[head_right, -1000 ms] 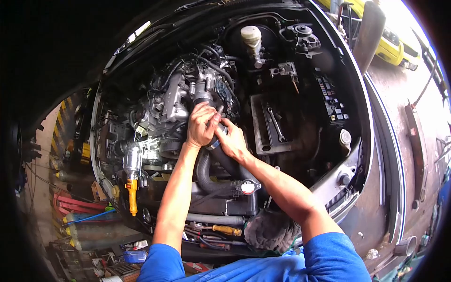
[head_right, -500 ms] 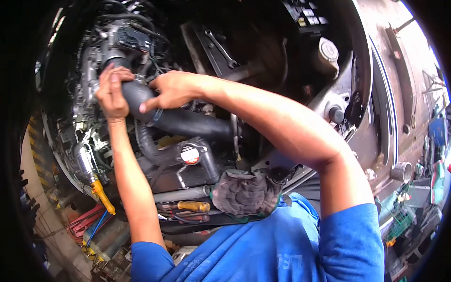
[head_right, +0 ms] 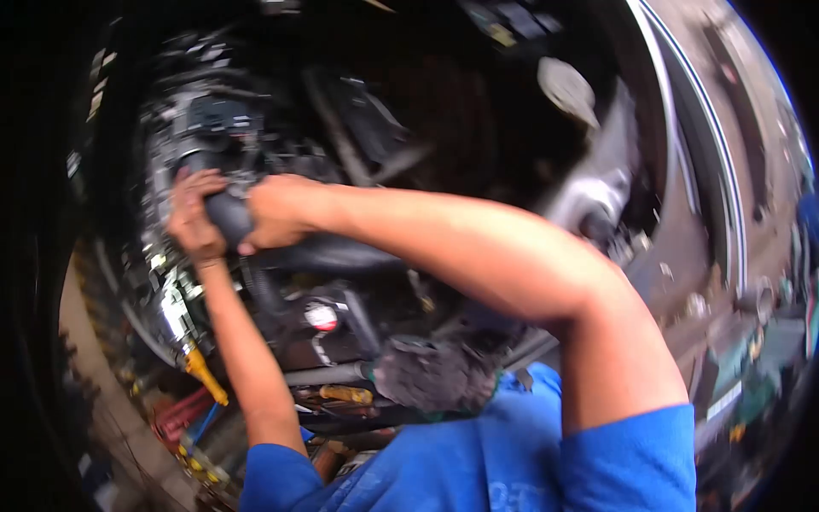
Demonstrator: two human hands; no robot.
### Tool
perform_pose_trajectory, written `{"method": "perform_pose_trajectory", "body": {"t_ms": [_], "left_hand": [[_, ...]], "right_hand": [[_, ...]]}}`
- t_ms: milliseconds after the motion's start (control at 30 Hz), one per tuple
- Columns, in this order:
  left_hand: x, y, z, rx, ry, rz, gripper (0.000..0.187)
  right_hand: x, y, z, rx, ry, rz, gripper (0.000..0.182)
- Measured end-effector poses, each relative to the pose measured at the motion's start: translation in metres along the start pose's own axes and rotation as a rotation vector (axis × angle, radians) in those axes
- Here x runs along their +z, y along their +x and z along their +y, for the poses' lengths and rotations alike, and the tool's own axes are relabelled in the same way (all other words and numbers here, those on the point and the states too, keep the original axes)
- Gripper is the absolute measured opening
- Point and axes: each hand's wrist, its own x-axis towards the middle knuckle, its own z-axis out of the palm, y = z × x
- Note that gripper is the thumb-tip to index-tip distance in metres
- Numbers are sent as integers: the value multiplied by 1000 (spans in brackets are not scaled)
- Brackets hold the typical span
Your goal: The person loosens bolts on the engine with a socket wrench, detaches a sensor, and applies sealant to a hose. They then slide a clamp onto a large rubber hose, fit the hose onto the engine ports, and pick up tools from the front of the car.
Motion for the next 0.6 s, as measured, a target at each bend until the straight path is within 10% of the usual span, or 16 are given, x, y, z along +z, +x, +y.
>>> {"method": "perform_pose_trajectory", "body": {"t_ms": [133,267,367,600], "left_hand": [[-4,-2,13,-148,158,179,20],[-4,-1,25,-610,261,169,79],[4,3,30,-595,176,107,107],[0,-1,36,-599,27,327,97]], "right_hand": [[16,5,8,-77,184,146,74],[25,2,6,-92,231,203,69],[29,2,6,-87,171,207,68],[34,-4,-1,-187,81,289,66]]}}
